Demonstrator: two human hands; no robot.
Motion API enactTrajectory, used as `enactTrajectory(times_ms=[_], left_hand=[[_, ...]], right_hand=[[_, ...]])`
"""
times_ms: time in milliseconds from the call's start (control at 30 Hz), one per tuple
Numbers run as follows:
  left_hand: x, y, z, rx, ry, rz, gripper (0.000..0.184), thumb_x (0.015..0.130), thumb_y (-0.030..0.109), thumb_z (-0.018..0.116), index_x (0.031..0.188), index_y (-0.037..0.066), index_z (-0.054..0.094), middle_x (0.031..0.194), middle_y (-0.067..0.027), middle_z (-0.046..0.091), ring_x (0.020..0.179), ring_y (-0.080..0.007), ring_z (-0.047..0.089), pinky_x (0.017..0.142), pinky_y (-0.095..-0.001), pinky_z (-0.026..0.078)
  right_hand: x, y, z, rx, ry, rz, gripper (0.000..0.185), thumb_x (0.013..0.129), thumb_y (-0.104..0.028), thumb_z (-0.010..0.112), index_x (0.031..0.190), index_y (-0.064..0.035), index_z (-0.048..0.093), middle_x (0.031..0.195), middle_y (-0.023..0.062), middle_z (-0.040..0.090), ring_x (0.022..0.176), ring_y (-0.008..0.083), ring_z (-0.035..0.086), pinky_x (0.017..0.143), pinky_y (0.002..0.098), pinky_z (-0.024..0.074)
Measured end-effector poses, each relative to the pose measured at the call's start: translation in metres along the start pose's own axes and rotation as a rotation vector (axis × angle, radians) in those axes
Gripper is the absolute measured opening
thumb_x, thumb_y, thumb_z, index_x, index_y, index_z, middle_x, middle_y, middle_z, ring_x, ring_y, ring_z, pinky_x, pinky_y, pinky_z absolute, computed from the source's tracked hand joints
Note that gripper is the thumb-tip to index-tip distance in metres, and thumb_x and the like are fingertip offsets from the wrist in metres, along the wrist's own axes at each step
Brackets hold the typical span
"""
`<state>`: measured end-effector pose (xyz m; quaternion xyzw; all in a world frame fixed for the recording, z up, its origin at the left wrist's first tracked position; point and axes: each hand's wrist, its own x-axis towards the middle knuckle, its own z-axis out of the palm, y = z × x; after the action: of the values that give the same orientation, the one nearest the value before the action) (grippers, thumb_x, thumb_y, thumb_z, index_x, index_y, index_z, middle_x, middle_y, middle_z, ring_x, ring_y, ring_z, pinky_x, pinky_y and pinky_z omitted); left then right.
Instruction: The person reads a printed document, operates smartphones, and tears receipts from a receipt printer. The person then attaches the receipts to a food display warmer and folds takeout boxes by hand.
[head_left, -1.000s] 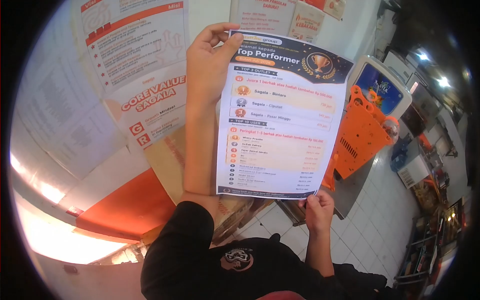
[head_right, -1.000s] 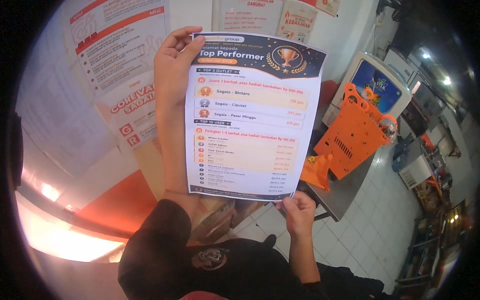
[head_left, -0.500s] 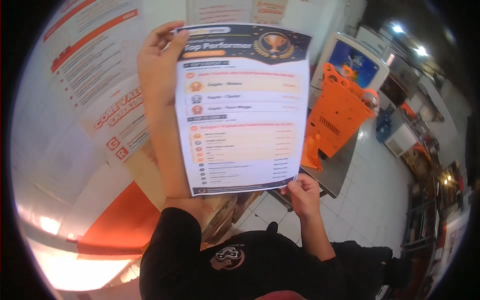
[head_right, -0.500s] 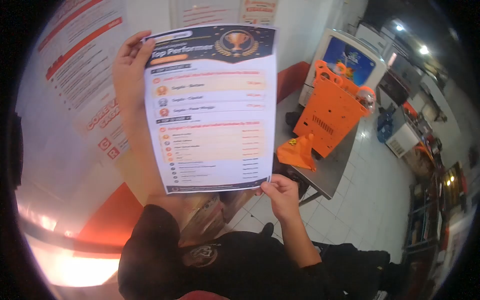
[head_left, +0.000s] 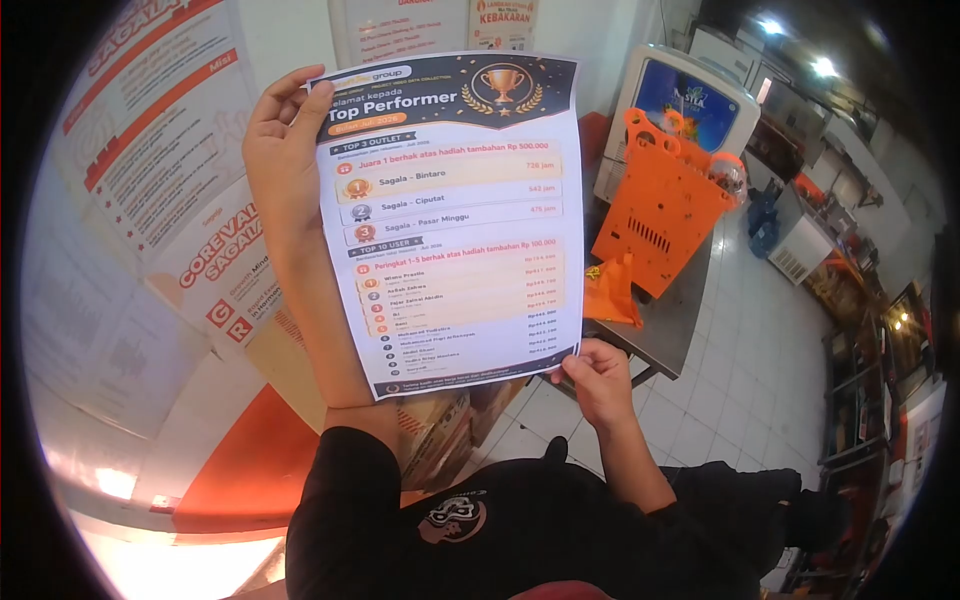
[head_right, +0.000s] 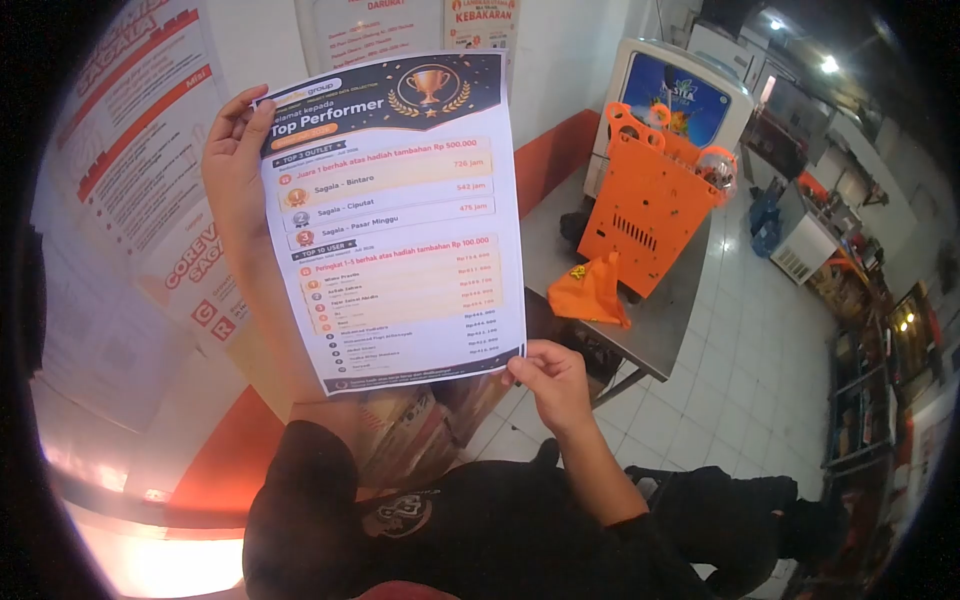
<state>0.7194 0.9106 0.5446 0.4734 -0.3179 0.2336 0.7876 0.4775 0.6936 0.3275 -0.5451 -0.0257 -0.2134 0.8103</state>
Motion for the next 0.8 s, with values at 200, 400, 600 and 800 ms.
enactTrajectory(times_ms=[200, 400, 600, 800], left_hand=[[0.011, -0.014, -0.01, -0.024, -0.05, 0.031, 0.024, 0.088, 0.007, 0.068, 0.111, -0.001, 0.063, 0.084, -0.0015, 0.06, 0.075, -0.0066, 0.058, 0.068, -0.0187, 0.045], [0.01, -0.012, -0.009, -0.034, -0.044, 0.015, 0.022, 0.089, 0.008, 0.068, 0.108, -0.002, 0.064, 0.083, -0.0014, 0.061, 0.073, -0.0058, 0.059, 0.063, -0.0188, 0.046], [0.011, -0.013, -0.011, -0.042, -0.053, 0.035, 0.022, 0.089, 0.007, 0.067, 0.108, -0.002, 0.064, 0.083, -0.0014, 0.061, 0.072, -0.006, 0.06, 0.061, -0.019, 0.047], [0.007, -0.014, -0.008, -0.063, -0.065, 0.038, 0.02, 0.089, 0.007, 0.067, 0.108, -0.002, 0.064, 0.083, -0.0011, 0.061, 0.072, -0.0061, 0.06, 0.061, -0.0189, 0.048]], right_hand=[[0.001, 0.002, 0.004, 0.007, 0.023, -0.009, 0.014, 0.088, -0.001, 0.063, 0.1, 0.0042, 0.066, 0.091, 0.0124, 0.07, 0.077, 0.017, 0.065, 0.072, 0.0291, 0.0515], [0.003, 0.001, 0.008, 0.014, 0.021, -0.026, 0.014, 0.087, 0.0, 0.063, 0.1, 0.005, 0.066, 0.093, 0.0147, 0.07, 0.077, 0.0196, 0.064, 0.072, 0.0317, 0.0514], [0.003, 0.004, 0.008, -0.029, 0.019, -0.025, 0.016, 0.089, -0.011, 0.066, 0.099, 0.0021, 0.065, 0.092, 0.0138, 0.069, 0.075, 0.0191, 0.062, 0.07, 0.0319, 0.0492], [0.002, 0.003, 0.008, -0.019, 0.021, -0.015, 0.019, 0.089, -0.012, 0.067, 0.1, 0.0023, 0.065, 0.092, 0.0133, 0.069, 0.075, 0.0191, 0.061, 0.07, 0.0306, 0.0482]])
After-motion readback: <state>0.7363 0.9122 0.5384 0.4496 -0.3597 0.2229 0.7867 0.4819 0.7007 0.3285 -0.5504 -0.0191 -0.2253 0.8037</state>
